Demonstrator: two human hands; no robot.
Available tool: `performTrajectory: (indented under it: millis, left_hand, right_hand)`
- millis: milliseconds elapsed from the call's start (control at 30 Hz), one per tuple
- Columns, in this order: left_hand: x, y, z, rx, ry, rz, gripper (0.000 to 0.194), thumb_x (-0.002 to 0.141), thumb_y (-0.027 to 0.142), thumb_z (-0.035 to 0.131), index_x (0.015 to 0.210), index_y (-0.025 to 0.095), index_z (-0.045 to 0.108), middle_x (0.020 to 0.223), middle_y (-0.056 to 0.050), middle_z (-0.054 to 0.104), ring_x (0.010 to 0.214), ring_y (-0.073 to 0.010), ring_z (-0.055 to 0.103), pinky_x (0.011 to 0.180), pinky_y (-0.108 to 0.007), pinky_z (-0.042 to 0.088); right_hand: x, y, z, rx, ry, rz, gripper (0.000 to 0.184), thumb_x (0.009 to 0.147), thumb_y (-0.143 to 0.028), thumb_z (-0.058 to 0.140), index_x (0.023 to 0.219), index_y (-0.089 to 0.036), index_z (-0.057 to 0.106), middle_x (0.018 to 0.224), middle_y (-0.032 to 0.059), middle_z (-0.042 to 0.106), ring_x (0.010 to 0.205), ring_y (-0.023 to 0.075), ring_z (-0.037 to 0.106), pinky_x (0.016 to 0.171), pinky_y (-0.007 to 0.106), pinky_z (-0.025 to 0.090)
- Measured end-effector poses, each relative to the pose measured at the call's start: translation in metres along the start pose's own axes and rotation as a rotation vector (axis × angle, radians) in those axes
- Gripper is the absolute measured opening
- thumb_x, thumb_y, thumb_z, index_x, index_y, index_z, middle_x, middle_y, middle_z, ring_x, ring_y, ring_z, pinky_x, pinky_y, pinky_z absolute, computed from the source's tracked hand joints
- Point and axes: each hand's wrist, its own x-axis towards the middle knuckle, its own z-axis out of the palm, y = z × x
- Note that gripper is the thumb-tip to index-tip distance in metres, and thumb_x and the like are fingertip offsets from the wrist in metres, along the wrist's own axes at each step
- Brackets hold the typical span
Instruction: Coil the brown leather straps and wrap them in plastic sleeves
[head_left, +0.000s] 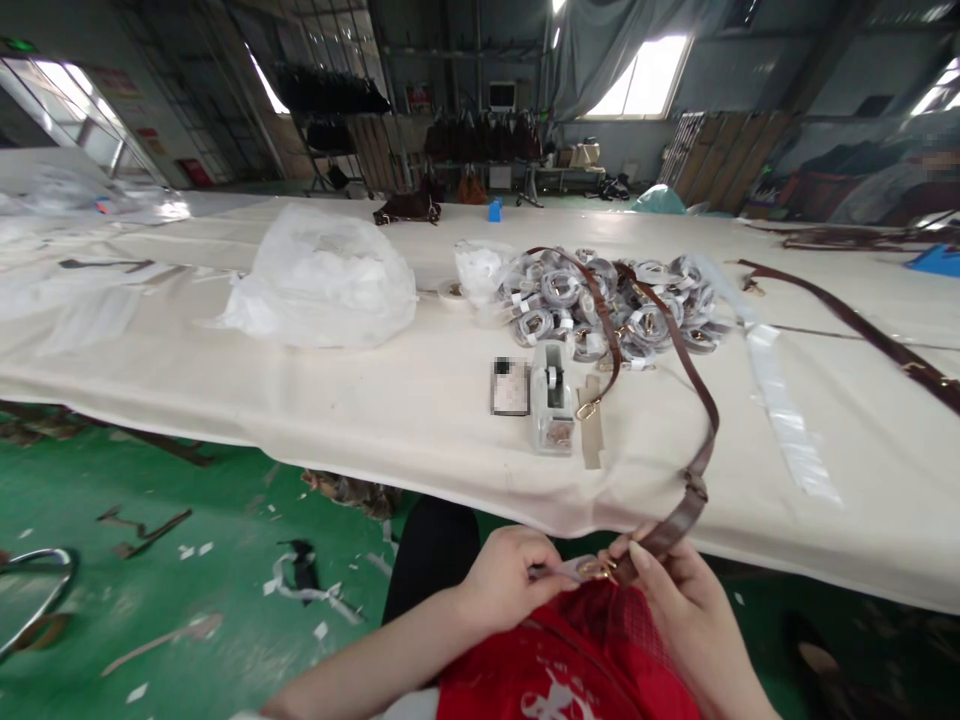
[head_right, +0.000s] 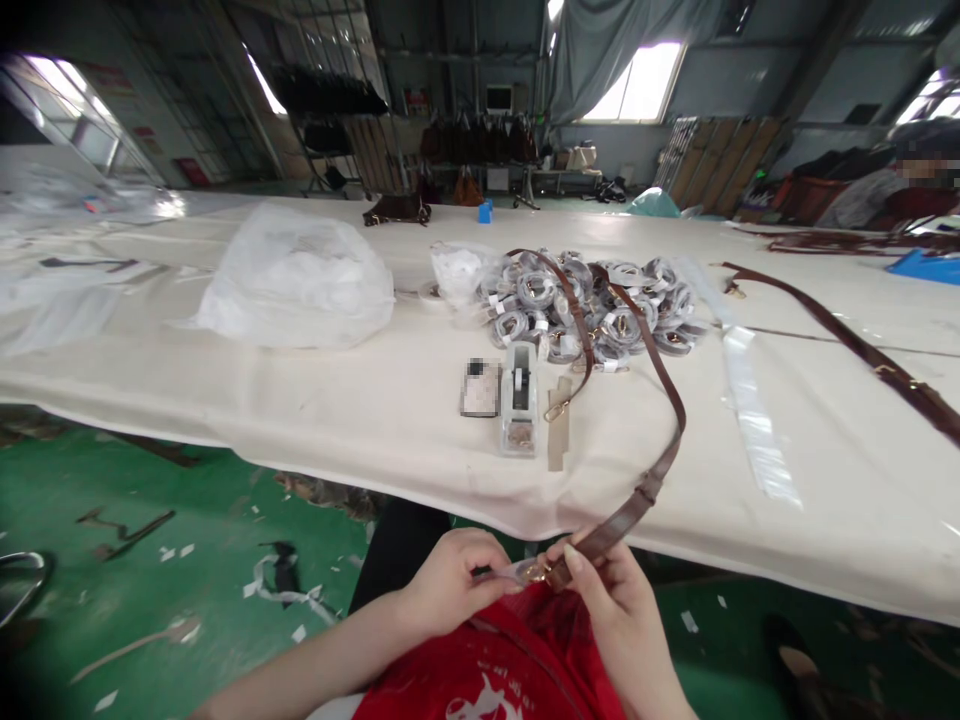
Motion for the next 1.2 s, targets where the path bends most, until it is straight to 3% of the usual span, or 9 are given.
performTrajectory:
  millis: [267,467,600,733,833,933,1067,1200]
  left_hand:
    - [0.002,-0.004,-0.006,0.032,-0.113,0.157,0.021,0.089,0.037,0.067,0.086,0.019,0.078,0.084,-0.004,0.076,0.076,-0.0159,0.068,0.071,-0.021,0.045]
    - [-0.001,-0.002,-0.007,-0.084,-0.212,0.154,0.029,0.094,0.039,0.059,0.105,0.019,0.076,0.091,-0.007,0.077,0.08,-0.017,0.071,0.073,-0.02,0.047]
    - [-0.003,-0.003,-0.006,-0.181,-0.202,0.122,0.037,0.093,0.044,0.058,0.099,0.014,0.078,0.081,-0.007,0.075,0.072,-0.0159,0.068,0.068,-0.02,0.046]
    - [-0.002,-0.006,-0.014,-0.202,-0.263,0.034,0.05,0.092,0.054,0.053,0.08,0.01,0.075,0.06,-0.001,0.059,0.055,-0.0104,0.051,0.055,-0.019,0.036]
    - [-0.001,-0.006,-0.018,-0.203,-0.311,0.024,0.061,0.094,0.06,0.045,0.069,0.01,0.069,0.056,0.002,0.048,0.054,-0.0087,0.042,0.053,-0.019,0.032]
    - [0.0,-0.004,-0.016,-0.219,-0.283,0.039,0.067,0.097,0.062,0.034,0.069,0.011,0.066,0.059,0.001,0.048,0.056,-0.0094,0.044,0.056,-0.019,0.034]
    - [-0.001,0.0,-0.011,-0.206,-0.218,-0.011,0.066,0.097,0.063,0.029,0.063,0.014,0.056,0.057,0.002,0.048,0.057,-0.0105,0.045,0.055,-0.019,0.034]
    - [-0.003,0.0,-0.014,-0.174,-0.252,-0.105,0.057,0.097,0.059,0.034,0.06,0.017,0.047,0.054,0.003,0.047,0.053,-0.0099,0.044,0.053,-0.02,0.032]
  right_hand:
    - [0.002,0.001,0.009,-0.06,-0.002,0.053,0.031,0.072,-0.045,0.083,0.085,-0.021,0.068,0.077,0.0033,0.077,0.07,0.0184,0.069,0.067,0.027,0.057]
    - [0.003,0.005,0.011,-0.13,0.041,0.032,0.033,0.071,-0.046,0.083,0.085,-0.022,0.067,0.072,0.0026,0.076,0.058,0.0156,0.065,0.055,0.025,0.055]
    - [0.006,0.005,0.011,-0.167,0.082,0.028,0.035,0.067,-0.046,0.085,0.084,-0.021,0.069,0.074,0.0043,0.077,0.067,0.0202,0.069,0.065,0.03,0.057]
    - [0.011,0.003,0.002,-0.313,0.125,-0.038,0.033,0.062,-0.043,0.086,0.078,-0.018,0.072,0.076,0.0069,0.077,0.071,0.0234,0.069,0.071,0.034,0.057]
    - [0.011,0.005,0.001,-0.345,0.098,-0.047,0.031,0.063,-0.042,0.086,0.078,-0.018,0.073,0.074,0.0063,0.076,0.07,0.024,0.069,0.071,0.035,0.057]
    - [0.007,0.01,0.011,-0.344,0.034,-0.048,0.026,0.065,-0.039,0.085,0.076,-0.019,0.073,0.073,0.0052,0.075,0.068,0.023,0.068,0.068,0.034,0.057]
    - [0.005,0.022,0.021,-0.226,-0.091,-0.023,0.024,0.068,-0.038,0.084,0.081,-0.02,0.076,0.082,0.0058,0.076,0.08,0.024,0.069,0.075,0.033,0.057]
    - [0.022,0.029,0.004,0.154,0.098,0.133,0.041,0.076,-0.06,0.072,0.095,-0.024,0.078,0.097,0.0075,0.078,0.094,0.0266,0.07,0.085,0.04,0.057]
